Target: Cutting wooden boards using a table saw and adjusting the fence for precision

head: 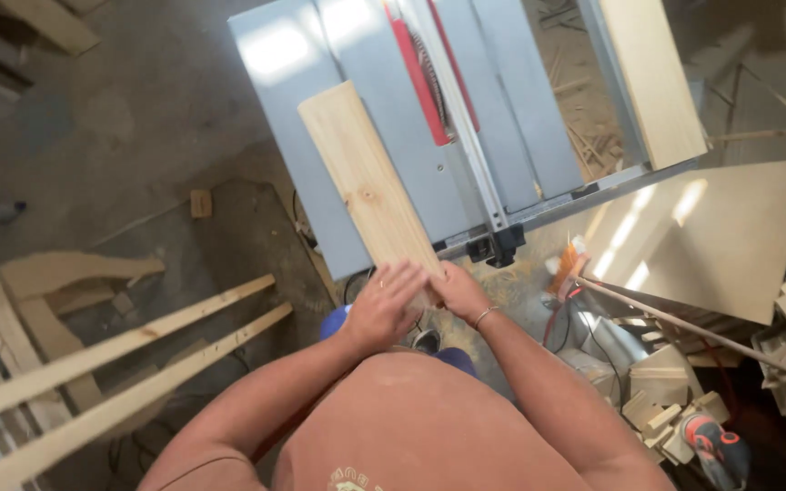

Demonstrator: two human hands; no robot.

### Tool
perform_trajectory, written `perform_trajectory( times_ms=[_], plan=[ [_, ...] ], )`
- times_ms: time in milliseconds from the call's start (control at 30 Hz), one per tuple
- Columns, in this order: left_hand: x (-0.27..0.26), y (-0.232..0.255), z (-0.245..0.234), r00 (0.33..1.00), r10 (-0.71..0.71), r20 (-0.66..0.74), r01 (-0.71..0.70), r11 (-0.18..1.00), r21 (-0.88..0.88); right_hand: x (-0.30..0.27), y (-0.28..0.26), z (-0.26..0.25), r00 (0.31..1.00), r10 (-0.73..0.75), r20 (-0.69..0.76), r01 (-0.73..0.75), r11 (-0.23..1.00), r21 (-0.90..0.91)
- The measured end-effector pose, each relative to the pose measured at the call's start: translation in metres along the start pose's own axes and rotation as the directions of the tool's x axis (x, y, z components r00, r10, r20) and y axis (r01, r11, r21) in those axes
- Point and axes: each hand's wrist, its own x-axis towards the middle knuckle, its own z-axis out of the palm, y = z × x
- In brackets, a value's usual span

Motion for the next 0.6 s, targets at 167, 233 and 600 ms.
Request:
perform_trajectory(
  times_ms=[167, 233, 600],
  plan=[
    [-0.09, 0.022, 0.032, 0.996, 0.089, -0.014, -0.09, 0.995, -0.032, -0.045, 0.045, -0.028, 0.996, 0.058, -0.066, -0.056, 0.998, 0.027],
    [-0.108, 0.004, 0.053, 0.996, 0.085, 0.04, -0.082, 0.994, -0.071, -0.087, 0.08, -0.035, 0.991, 0.085, -0.106, -0.079, 0.995, 0.06],
    [-0.01, -0.223, 0.245, 0.529, -0.838, 0.134, 0.848, 0.529, -0.041, -0.298, 0.215, -0.053, 0.906, 0.1, -0.411, -0.098, 0.995, 0.026]
  ],
)
